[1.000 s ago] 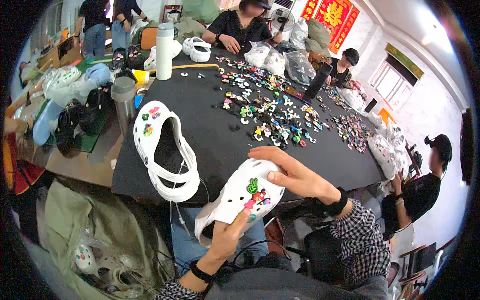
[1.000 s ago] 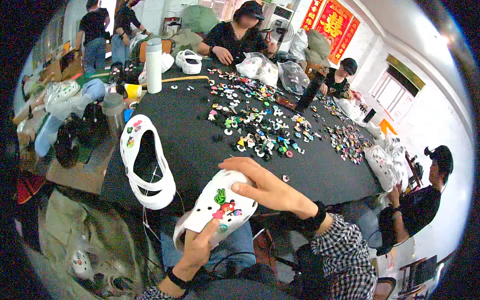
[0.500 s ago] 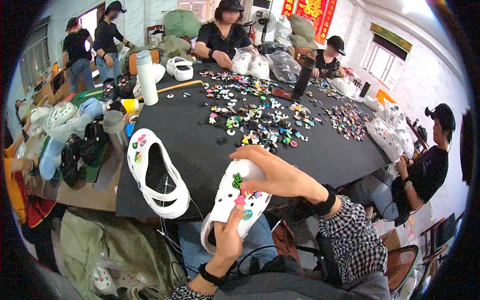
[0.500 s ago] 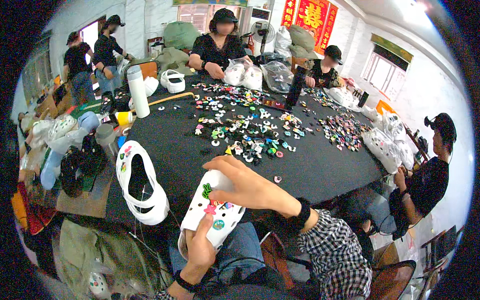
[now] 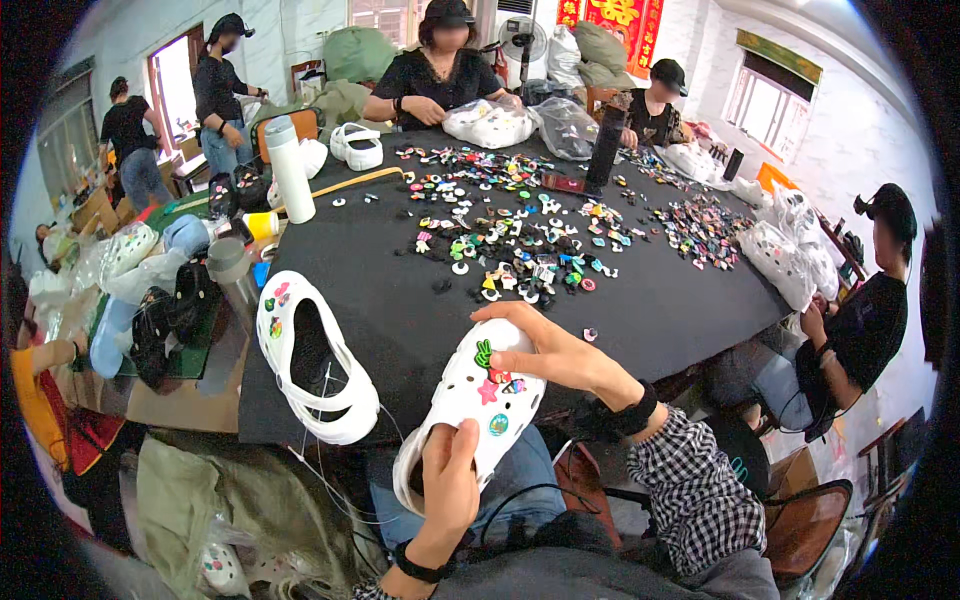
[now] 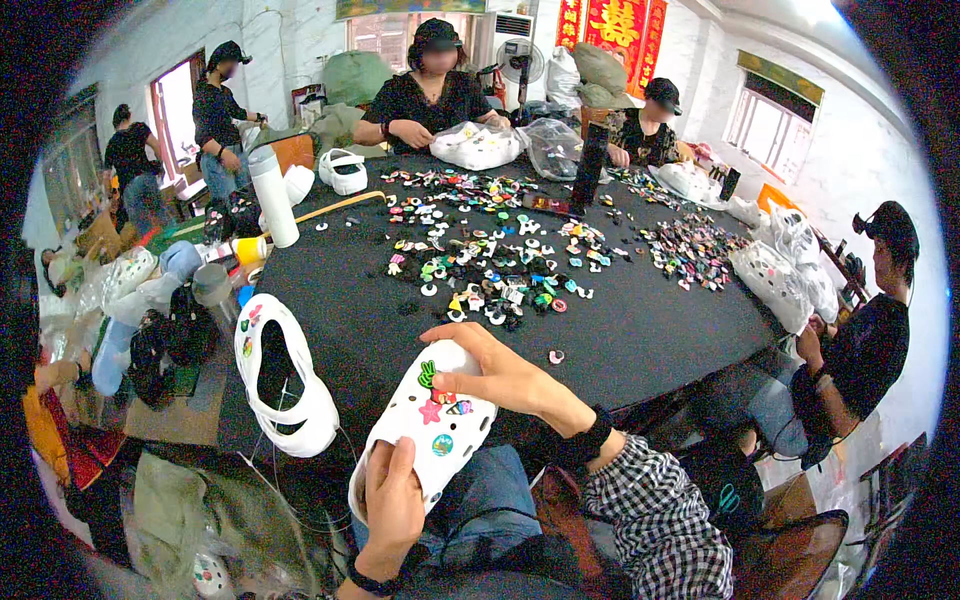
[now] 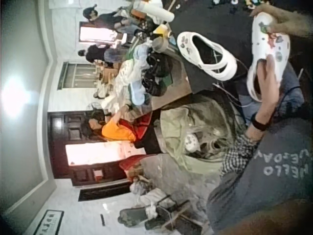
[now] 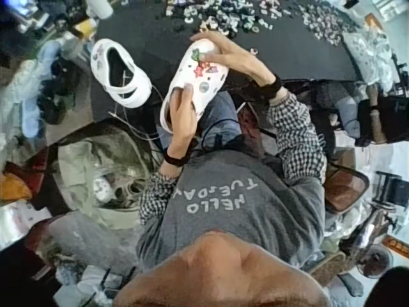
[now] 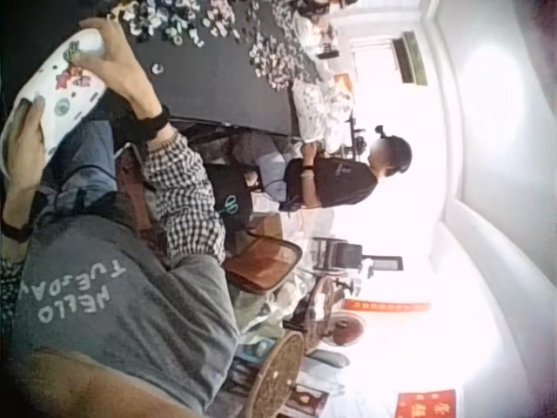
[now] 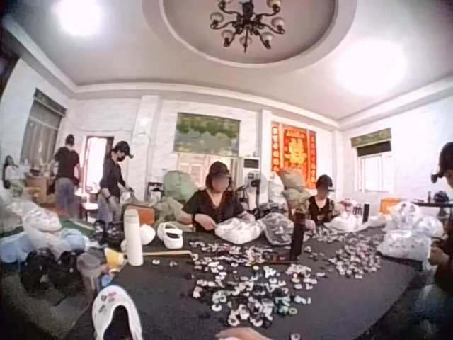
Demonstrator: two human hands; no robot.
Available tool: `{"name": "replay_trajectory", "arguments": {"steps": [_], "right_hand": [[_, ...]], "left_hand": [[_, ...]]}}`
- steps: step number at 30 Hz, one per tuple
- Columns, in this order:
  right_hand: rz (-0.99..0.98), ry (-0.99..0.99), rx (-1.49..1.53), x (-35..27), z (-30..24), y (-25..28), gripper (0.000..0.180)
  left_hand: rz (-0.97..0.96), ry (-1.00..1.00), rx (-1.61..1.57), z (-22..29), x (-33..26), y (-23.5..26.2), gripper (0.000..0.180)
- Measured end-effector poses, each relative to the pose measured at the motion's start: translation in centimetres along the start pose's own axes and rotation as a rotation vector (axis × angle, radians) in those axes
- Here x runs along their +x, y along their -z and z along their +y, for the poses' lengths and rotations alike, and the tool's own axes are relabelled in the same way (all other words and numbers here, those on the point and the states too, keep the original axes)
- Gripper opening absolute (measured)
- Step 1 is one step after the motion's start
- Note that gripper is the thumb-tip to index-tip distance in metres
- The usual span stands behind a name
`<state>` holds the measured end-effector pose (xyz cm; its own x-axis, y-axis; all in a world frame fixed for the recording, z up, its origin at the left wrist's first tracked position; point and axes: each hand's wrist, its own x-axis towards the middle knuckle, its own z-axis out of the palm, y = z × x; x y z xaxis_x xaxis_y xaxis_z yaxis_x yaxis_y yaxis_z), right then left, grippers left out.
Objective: The recorder is assembling white foam clogs by attaching decorative charms and straps at a large work table with other workers.
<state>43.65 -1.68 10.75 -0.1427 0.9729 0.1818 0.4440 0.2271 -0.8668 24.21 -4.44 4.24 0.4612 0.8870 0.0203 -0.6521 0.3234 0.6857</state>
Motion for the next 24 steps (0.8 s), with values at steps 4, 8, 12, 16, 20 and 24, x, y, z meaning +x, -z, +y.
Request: {"name": "replay_trajectory", "arguments": {"steps": [4, 8, 12, 16, 20, 24], "right_hand": [[0.051, 0.03, -0.018, -0.4, 0.1, -0.1, 0.053], [0.113, 0.125, 0.003, -0.8, 0.7, -0.7, 0.05], [0.14, 0.156, -0.036, -1.0, 0.7, -0.9, 0.047], [0.167, 0.222, -0.082, -1.3, 0.6, -1.1, 0.047], [0.18, 0.229, -0.048, -2.0, 0.5, -1.4, 0.044], [0.204, 0.252, -0.018, -2.8, 0.0, -1.5, 0.037]], "left_hand": [[0.048, -0.017, 0.082, 0.0, -0.5, -0.3, 0.035], [0.105, -0.009, 0.166, -0.7, -0.8, 0.3, 0.036], [0.044, -0.05, 0.115, -1.0, -0.7, 0.5, 0.043], [0.064, -0.051, -0.107, -1.0, -0.8, 0.6, 0.04], [0.122, -0.02, 0.197, -1.4, -1.2, 1.4, 0.049], [0.16, -0.029, 0.411, -0.3, -2.7, 0.5, 0.047]]}}
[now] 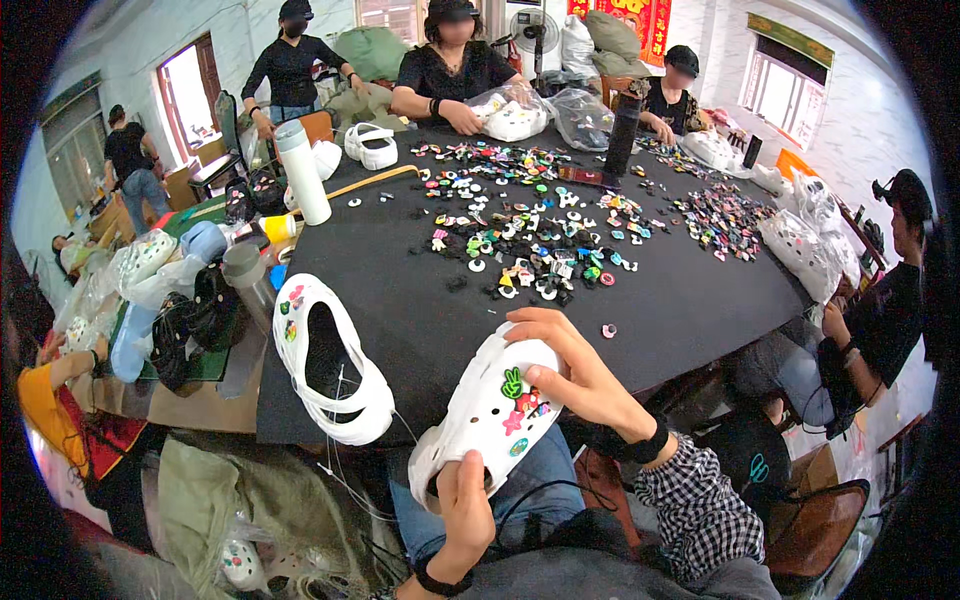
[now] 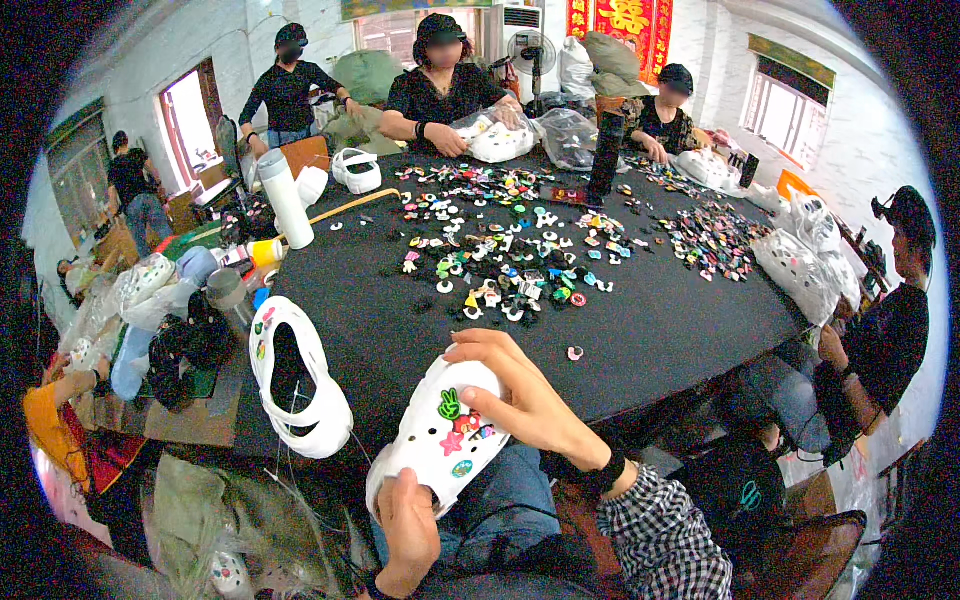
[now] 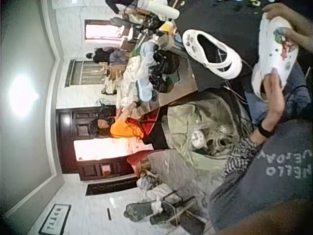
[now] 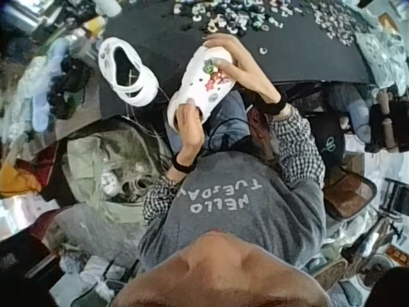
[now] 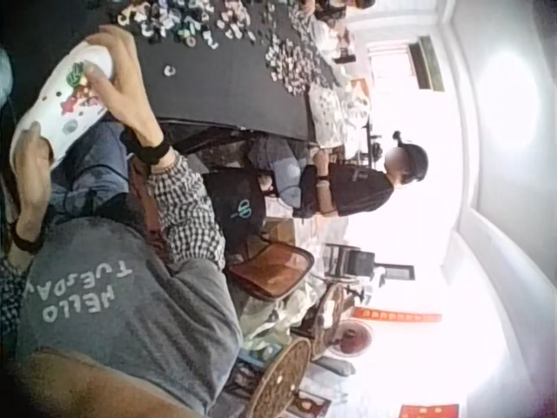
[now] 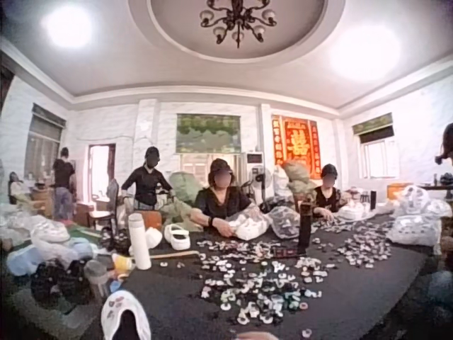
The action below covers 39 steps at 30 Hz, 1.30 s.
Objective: The recorder is assembling white foam clogs by attaching decorative charms and straps at a large work table with other workers.
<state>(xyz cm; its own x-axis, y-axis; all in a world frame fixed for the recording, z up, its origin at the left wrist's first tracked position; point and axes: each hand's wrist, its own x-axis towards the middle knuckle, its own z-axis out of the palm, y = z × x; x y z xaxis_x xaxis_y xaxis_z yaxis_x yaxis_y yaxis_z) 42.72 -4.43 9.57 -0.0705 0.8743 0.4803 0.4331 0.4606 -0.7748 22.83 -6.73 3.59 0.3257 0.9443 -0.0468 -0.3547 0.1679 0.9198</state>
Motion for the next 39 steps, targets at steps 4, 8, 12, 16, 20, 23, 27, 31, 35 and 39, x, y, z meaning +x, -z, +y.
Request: {"name": "replay_trajectory", "arguments": {"steps": [4, 8, 12, 16, 20, 23, 27, 31, 35, 39], "right_hand": [[0.075, 0.041, 0.026, -0.2, -1.1, 0.3, 0.032], [0.09, 0.099, -0.06, 0.1, -1.1, 0.4, 0.034], [0.077, 0.051, -0.03, 0.5, -1.3, -0.4, 0.048], [0.201, -0.026, 0.118, -0.1, 0.2, 0.9, 0.045], [0.388, -0.135, 0.016, 1.4, 2.1, 6.1, 0.029], [0.385, -0.063, -0.223, 3.8, 4.0, 9.1, 0.02], [0.23, -0.13, -0.502, 6.3, 6.8, 10.3, 0.016], [0.191, -0.131, -0.606, 6.6, 11.4, 9.9, 0.016], [0.096, -0.168, -0.633, 6.4, 12.8, 8.3, 0.018], [0.027, -0.196, -0.787, 6.8, 13.6, 8.3, 0.025]], "left_hand": [[0.016, -0.004, 0.019, -0.4, -0.6, 0.2, 0.042], [-0.024, -0.111, -0.076, -0.5, 0.3, -0.3, 0.045], [0.057, -0.13, -0.188, -0.8, 0.8, 0.2, 0.049], [0.068, -0.18, -0.25, -0.9, 1.0, 0.4, 0.052], [0.047, -0.171, -0.502, 0.8, 1.4, -0.5, 0.051], [0.029, -0.131, -0.673, 1.3, 2.2, 0.1, 0.051], [0.026, -0.104, -0.695, 1.6, 2.6, 0.4, 0.05], [0.012, -0.122, -0.631, 1.0, 2.6, 0.7, 0.052], [0.037, -0.16, -0.602, 0.7, 2.6, 0.6, 0.055], [0.006, -0.17, -0.643, 0.4, 2.6, 0.7, 0.057]]}}
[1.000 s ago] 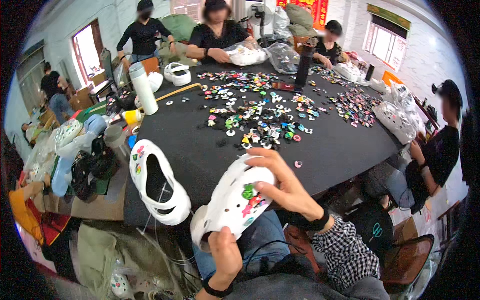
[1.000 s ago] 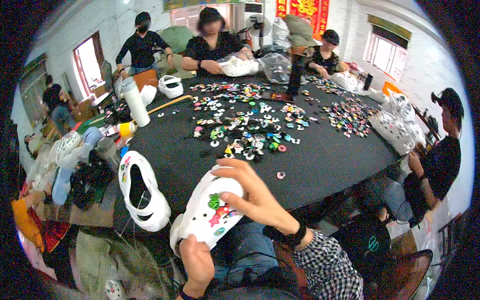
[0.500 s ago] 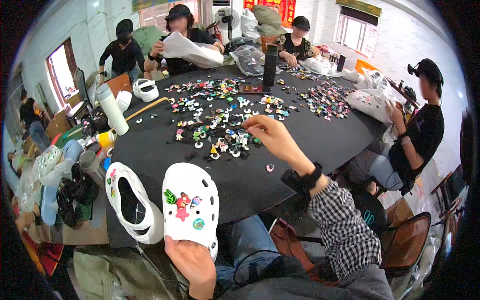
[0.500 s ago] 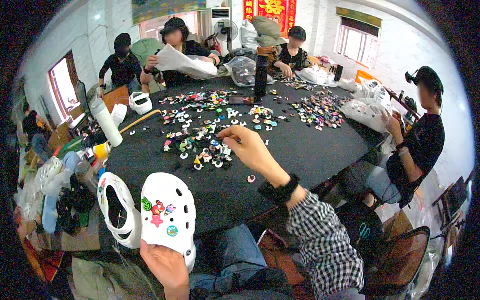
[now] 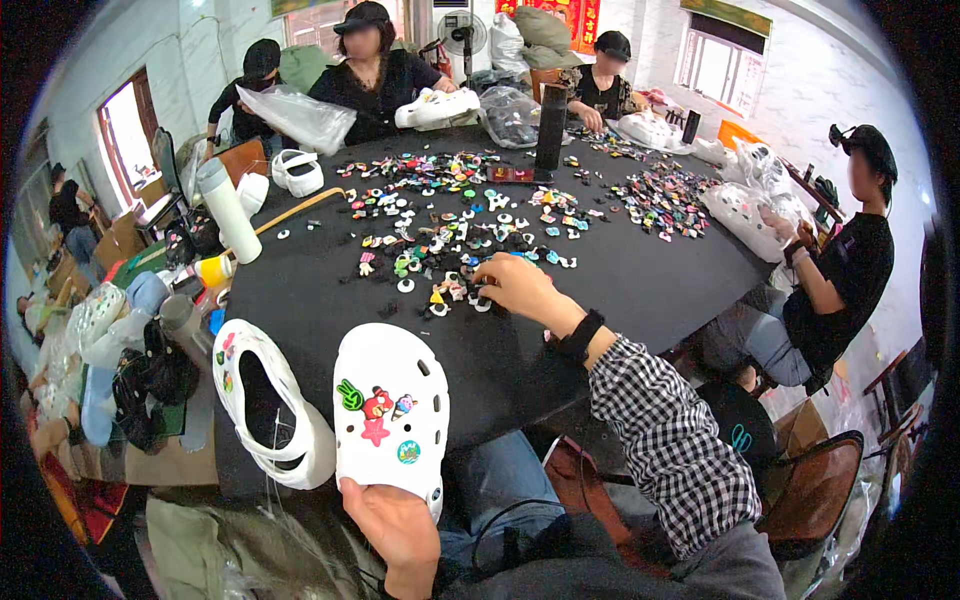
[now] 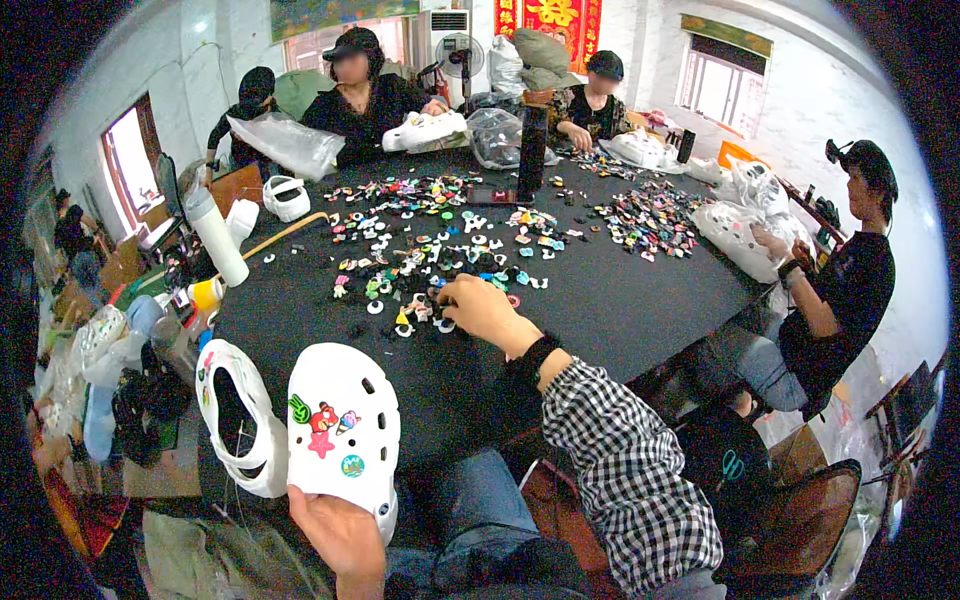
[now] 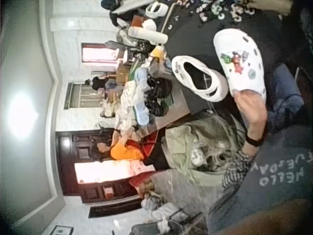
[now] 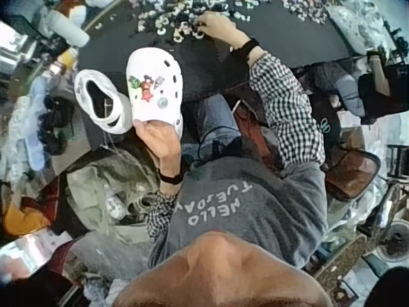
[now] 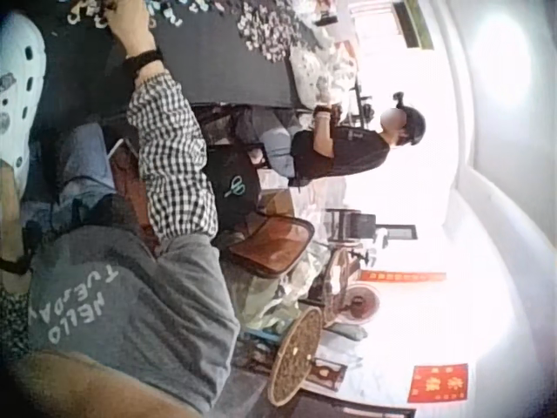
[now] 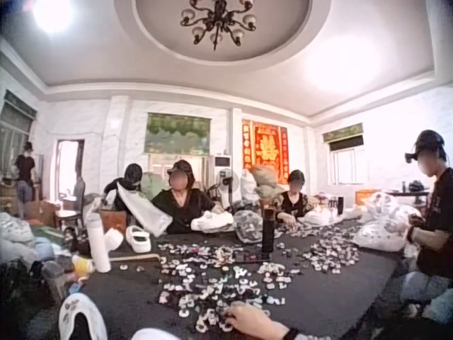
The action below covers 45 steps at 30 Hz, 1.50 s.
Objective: The recorder is assembling white foam clogs by attaching decorative charms and straps at a large work table with other workers.
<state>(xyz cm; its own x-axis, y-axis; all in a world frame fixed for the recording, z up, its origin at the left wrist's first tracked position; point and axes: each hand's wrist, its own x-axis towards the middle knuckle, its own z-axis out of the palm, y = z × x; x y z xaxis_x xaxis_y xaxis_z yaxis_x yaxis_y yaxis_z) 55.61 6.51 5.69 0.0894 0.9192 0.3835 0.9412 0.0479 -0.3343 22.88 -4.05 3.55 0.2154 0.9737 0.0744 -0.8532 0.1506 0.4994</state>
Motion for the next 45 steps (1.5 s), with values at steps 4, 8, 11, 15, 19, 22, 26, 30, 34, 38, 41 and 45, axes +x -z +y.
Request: {"name": "replay_trajectory", "arguments": {"steps": [4, 8, 11, 15, 19, 22, 26, 30, 34, 38, 41, 45], "right_hand": [[-0.014, -0.184, 0.276, 0.1, 1.1, 0.0, 0.029], [0.013, -0.187, 0.341, 0.0, 1.9, -0.6, 0.026], [-0.017, -0.25, 0.487, 0.2, 2.8, -1.2, 0.026], [-0.044, -0.2, 0.595, 0.3, 3.1, -0.8, 0.027], [-0.065, -0.26, 0.682, 0.0, 1.9, -0.3, 0.026], [-0.1, -0.28, 0.601, -0.4, 1.2, 0.8, 0.023], [-0.053, -0.246, 0.492, -0.5, 1.0, 0.8, 0.022], [-0.113, -0.132, 0.346, -0.4, -1.0, 0.5, 0.033], [-0.091, -0.163, 0.296, -0.8, -0.4, 1.3, 0.031], [-0.118, -0.186, 0.399, -0.6, 0.5, 0.9, 0.023], [-0.078, -0.213, 0.473, -0.6, 0.5, 1.2, 0.02], [-0.026, -0.221, 0.541, -0.3, 0.9, 0.6, 0.02]], "left_hand": [[0.012, 0.0, 0.013, -0.3, -0.1, 0.4, 0.059], [-0.018, -0.017, 0.032, -0.4, -0.1, 0.5, 0.059], [0.007, 0.0, 0.031, -0.3, -0.3, 0.3, 0.06], [0.024, 0.002, 0.008, -0.5, -0.3, 0.5, 0.062], [0.006, -0.003, 0.046, -0.4, -0.4, 0.5, 0.063], [0.025, 0.007, 0.052, -0.5, -0.3, 0.6, 0.063], [-0.031, -0.01, 0.047, -0.4, -0.3, 0.1, 0.056], [-0.006, -0.027, 0.046, -0.3, -0.5, 0.9, 0.056], [0.058, 0.029, 0.004, -0.8, -0.7, 0.8, 0.058], [0.005, 0.06, 0.095, -0.9, -0.7, 1.3, 0.061], [-0.004, 0.066, 0.071, -0.7, -0.7, 1.0, 0.059], [0.104, 0.023, 0.034, -1.5, -0.7, 2.4, 0.052]]}}
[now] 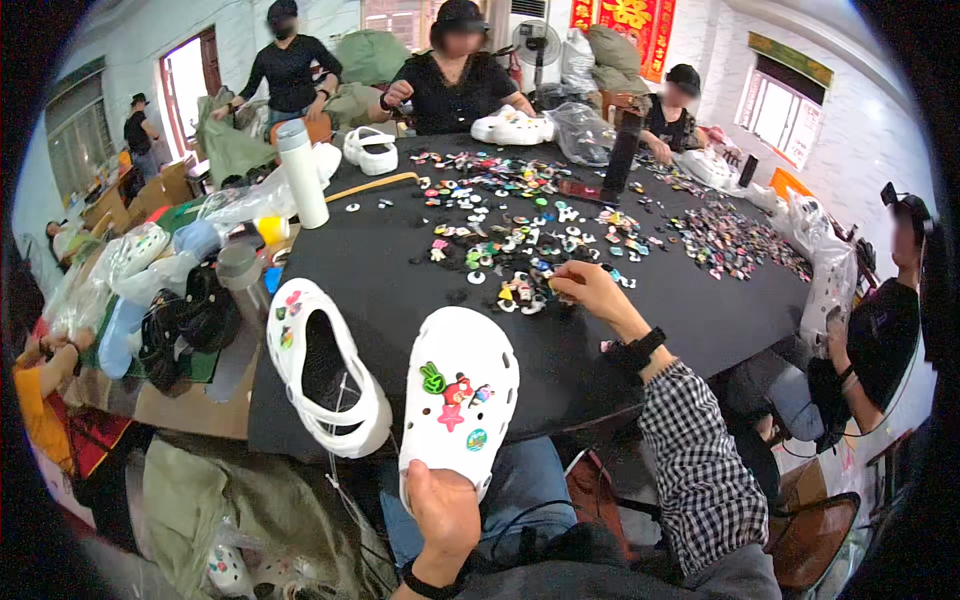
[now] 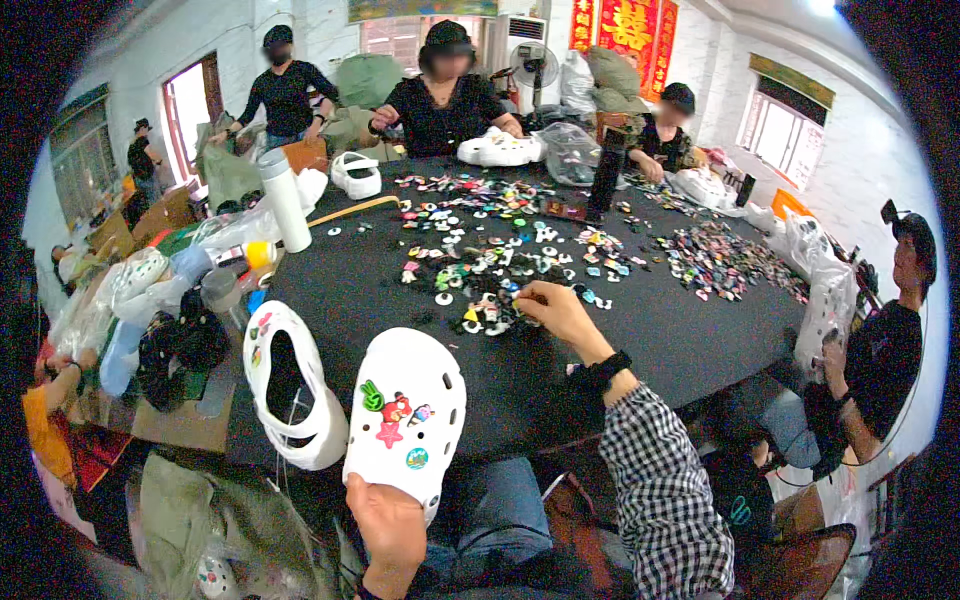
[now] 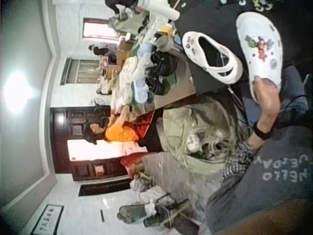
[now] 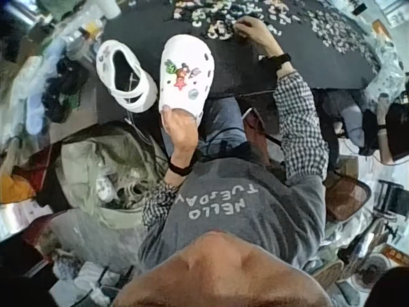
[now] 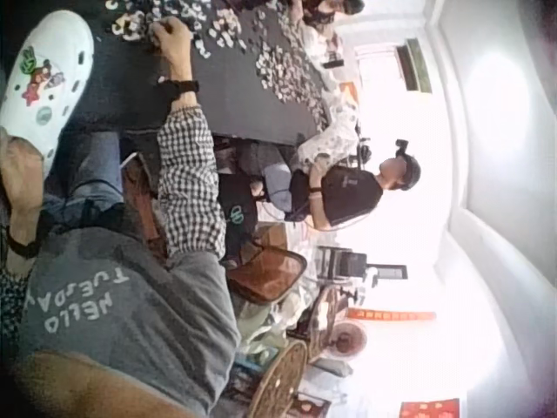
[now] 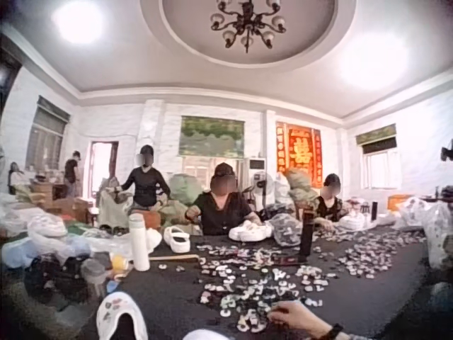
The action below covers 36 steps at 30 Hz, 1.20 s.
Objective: The recorder is assembling white foam clogs by attaching decorative charms and straps at a large work table with other workers.
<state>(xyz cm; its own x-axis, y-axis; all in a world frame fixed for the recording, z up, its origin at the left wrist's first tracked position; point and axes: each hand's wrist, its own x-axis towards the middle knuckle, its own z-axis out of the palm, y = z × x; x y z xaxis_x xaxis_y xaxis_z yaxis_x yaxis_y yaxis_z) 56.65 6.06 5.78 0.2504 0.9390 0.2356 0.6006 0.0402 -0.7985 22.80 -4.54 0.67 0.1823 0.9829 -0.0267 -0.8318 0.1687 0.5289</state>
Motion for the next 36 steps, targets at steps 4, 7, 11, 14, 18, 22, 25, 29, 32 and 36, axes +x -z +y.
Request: {"name": "replay_trajectory", "arguments": {"steps": [4, 7, 11, 14, 18, 22, 25, 29, 32, 36], "right_hand": [[0.187, -0.013, 0.158, -0.1, -0.8, 0.3, 0.018], [0.377, 0.014, 0.201, 0.2, -0.6, 0.5, 0.018], [0.423, -0.01, 0.221, 0.0, -0.2, 1.1, 0.019], [0.222, -0.022, 0.085, -0.1, -0.9, 0.3, 0.021], [0.14, 0.027, 0.134, -0.2, -0.4, -0.3, 0.021], [0.2, 0.114, -0.198, -0.7, 0.1, 0.2, 0.018], [-0.006, 0.139, -0.341, -1.0, 0.2, 0.3, 0.016], [0.043, 0.038, -0.352, -1.1, -0.7, 0.0, 0.013], [0.257, 0.154, -0.459, -1.0, 0.4, -0.1, 0.015], [0.057, 0.137, -0.299, -1.1, -1.0, 0.0, 0.021]], "left_hand": [[-0.017, 0.026, -0.006, -0.5, -0.1, 3.6, 0.043], [-0.058, -0.05, 0.049, 0.2, -0.3, 0.6, 0.052], [-0.073, -0.095, 0.028, 0.0, 0.3, 0.5, 0.055], [-0.084, -0.088, 0.026, 0.2, 0.3, 0.0, 0.057], [-0.109, -0.084, 0.064, 0.5, -0.1, -1.3, 0.058], [-0.047, -0.078, 0.037, 0.4, 0.0, -1.2, 0.059], [-0.054, -0.084, 0.054, 0.4, 0.0, -0.9, 0.06], [-0.061, -0.075, 0.046, 0.6, 0.1, -0.9, 0.059], [-0.077, -0.122, 0.06, 0.4, 0.0, -1.5, 0.059], [-0.056, -0.102, 0.034, 0.5, 0.2, -1.1, 0.058]]}}
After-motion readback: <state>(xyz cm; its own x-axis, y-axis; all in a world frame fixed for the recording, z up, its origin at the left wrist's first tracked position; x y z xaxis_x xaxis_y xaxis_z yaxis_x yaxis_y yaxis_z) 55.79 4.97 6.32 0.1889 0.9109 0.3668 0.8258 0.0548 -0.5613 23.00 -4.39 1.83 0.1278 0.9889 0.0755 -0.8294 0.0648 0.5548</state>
